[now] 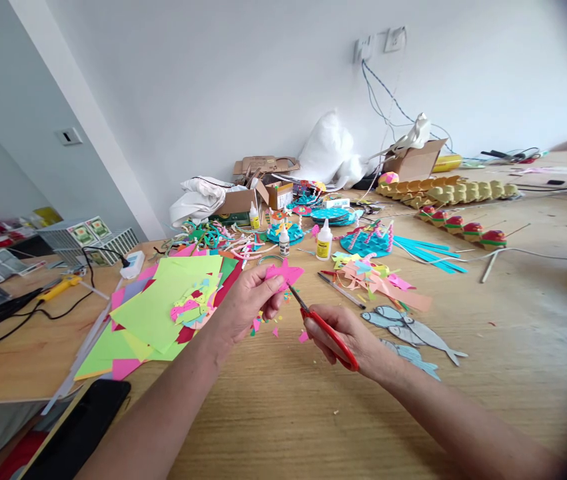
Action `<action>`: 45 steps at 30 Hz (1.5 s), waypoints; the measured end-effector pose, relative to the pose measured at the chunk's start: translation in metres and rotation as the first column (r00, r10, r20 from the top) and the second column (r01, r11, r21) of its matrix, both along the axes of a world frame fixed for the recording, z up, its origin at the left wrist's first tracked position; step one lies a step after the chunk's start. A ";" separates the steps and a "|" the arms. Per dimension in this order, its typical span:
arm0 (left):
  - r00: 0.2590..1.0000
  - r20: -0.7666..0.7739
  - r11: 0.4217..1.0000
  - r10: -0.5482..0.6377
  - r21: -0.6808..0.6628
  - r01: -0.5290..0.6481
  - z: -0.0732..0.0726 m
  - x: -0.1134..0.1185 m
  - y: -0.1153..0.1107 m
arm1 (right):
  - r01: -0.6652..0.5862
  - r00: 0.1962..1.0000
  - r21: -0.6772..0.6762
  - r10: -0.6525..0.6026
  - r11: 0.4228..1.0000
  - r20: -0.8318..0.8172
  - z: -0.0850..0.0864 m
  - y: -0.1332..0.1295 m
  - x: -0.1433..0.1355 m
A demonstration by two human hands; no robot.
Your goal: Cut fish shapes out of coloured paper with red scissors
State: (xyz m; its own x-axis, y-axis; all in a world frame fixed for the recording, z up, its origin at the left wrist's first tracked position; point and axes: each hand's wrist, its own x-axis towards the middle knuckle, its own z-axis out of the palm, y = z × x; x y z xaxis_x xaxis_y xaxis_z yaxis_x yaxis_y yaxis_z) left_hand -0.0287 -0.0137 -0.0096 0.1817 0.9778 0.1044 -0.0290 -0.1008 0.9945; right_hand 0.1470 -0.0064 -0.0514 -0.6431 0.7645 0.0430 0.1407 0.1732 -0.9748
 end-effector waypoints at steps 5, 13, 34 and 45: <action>1.000 0.010 1.000 0.026 -0.001 -0.026 0.000 0.000 0.001 | -0.004 1.000 0.047 0.003 0.999 0.017 0.000 0.001 0.000; 0.999 -0.025 0.999 0.034 0.004 -0.034 -0.001 -0.003 0.003 | -0.003 0.998 0.131 -0.006 0.991 0.066 -0.002 0.002 0.001; 0.988 0.150 0.996 0.017 -0.089 -0.004 -0.001 0.003 0.002 | -0.003 1.000 -0.020 0.003 1.000 -0.029 0.001 0.000 0.000; 0.975 0.223 0.984 -0.017 -0.171 0.056 -0.004 0.010 -0.002 | -0.058 0.983 0.014 0.059 0.998 -0.175 -0.005 -0.001 0.000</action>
State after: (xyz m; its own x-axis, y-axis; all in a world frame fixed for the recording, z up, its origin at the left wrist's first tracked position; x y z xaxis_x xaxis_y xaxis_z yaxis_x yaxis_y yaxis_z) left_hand -0.0189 -0.0155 -0.0133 0.2092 0.9775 -0.0270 -0.2494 0.0800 0.9651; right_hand 0.1469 -0.0072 -0.0567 -0.6686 0.7249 0.1658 -0.0431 0.1848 -0.9818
